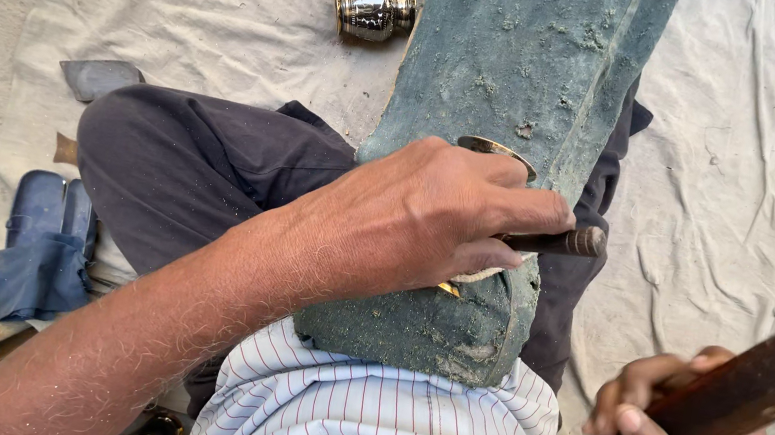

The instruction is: The person sits on the ground with a small brass pot held on a sandbag, and hammers a punch against the pot's surface using a wooden mallet to emboss decorative patterns. They reposition the punch and rotate the pot between strikes, and at one point set one pot aside and pick up another.

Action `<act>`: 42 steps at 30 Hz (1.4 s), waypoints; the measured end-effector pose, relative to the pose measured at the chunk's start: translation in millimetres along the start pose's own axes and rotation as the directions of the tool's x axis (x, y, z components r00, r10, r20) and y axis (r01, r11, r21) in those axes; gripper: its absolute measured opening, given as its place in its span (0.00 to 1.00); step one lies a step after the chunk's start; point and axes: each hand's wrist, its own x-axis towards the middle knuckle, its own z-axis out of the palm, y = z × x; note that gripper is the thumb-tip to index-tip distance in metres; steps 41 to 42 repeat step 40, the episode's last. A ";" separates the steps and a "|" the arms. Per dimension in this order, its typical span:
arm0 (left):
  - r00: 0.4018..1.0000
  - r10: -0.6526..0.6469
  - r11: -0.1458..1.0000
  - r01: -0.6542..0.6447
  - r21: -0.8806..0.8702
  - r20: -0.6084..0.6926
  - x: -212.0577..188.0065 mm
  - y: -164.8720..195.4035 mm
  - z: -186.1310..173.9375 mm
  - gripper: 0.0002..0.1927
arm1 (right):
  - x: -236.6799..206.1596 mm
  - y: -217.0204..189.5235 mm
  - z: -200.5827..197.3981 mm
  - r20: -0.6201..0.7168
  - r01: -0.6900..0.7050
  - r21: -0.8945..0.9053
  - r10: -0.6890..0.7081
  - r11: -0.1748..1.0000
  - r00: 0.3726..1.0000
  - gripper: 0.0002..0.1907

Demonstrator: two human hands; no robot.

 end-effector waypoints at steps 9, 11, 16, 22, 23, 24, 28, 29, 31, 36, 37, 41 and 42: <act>0.996 -0.028 0.997 0.022 0.076 0.084 2.7 10.7 -4.5 0.20 | -5.3 -8.5 -12.9 -0.096 -0.067 -0.711 -0.002 0.700 0.995 0.24; 0.996 -0.030 0.997 0.023 0.077 0.082 4.7 10.7 -4.0 0.20 | -8.9 -12.8 -3.6 -0.139 -0.052 -0.707 -0.067 0.705 0.988 0.23; 0.994 0.027 0.993 -0.039 0.113 0.106 6.4 8.3 -4.6 0.20 | -1.8 -23.2 -6.9 -0.167 -0.187 -0.919 0.089 0.346 0.982 0.21; 0.991 0.070 0.990 -0.083 0.113 0.117 6.0 9.3 -5.7 0.21 | -9.4 11.9 -20.3 -0.170 -0.229 -0.526 0.162 0.819 0.972 0.19; 0.987 0.045 0.989 -0.066 0.130 0.154 6.3 9.1 -6.2 0.19 | -16.4 22.9 -19.1 -0.162 -0.153 -0.548 0.075 0.822 0.984 0.17; 0.981 0.025 0.988 -0.054 0.147 0.194 8.0 8.0 -6.6 0.18 | -26.2 36.0 -14.4 -0.158 -0.079 -0.568 -0.014 0.819 0.987 0.16; 0.989 0.098 0.989 -0.109 -0.103 -0.111 -3.1 -2.1 -15.6 0.20 | -21.5 64.9 -30.0 0.126 0.336 -0.558 -0.323 0.759 0.938 0.13; 0.987 0.055 0.995 -0.068 -0.080 -0.154 -5.5 -3.5 -18.1 0.20 | -13.7 73.9 -28.9 -0.028 0.171 -0.281 -0.186 0.944 0.982 0.16; 0.977 -0.024 0.998 0.011 -0.063 -0.211 -8.3 -3.3 -19.8 0.20 | 13.2 85.6 -26.7 -0.142 -0.123 0.374 0.188 0.919 0.972 0.23; 0.962 -0.139 0.985 0.111 -0.131 -0.234 -10.4 -4.2 -8.6 0.21 | 37.8 76.5 -30.3 -0.059 -0.439 0.204 0.459 0.875 0.887 0.28; 0.962 -0.156 0.980 0.122 -0.158 -0.222 -10.9 -4.6 -5.2 0.21 | 38.8 70.8 -29.4 -0.012 -0.443 0.203 0.454 0.873 0.891 0.29; 0.963 -0.221 0.964 0.192 -0.182 -0.155 -9.0 -7.5 0.9 0.23 | 31.6 44.6 -23.7 -0.079 -0.245 -0.003 0.244 0.969 0.966 0.37; 0.963 -0.221 0.964 0.192 -0.182 -0.155 -9.0 -7.5 0.9 0.23 | 31.6 44.6 -23.7 -0.079 -0.245 -0.003 0.244 0.969 0.966 0.37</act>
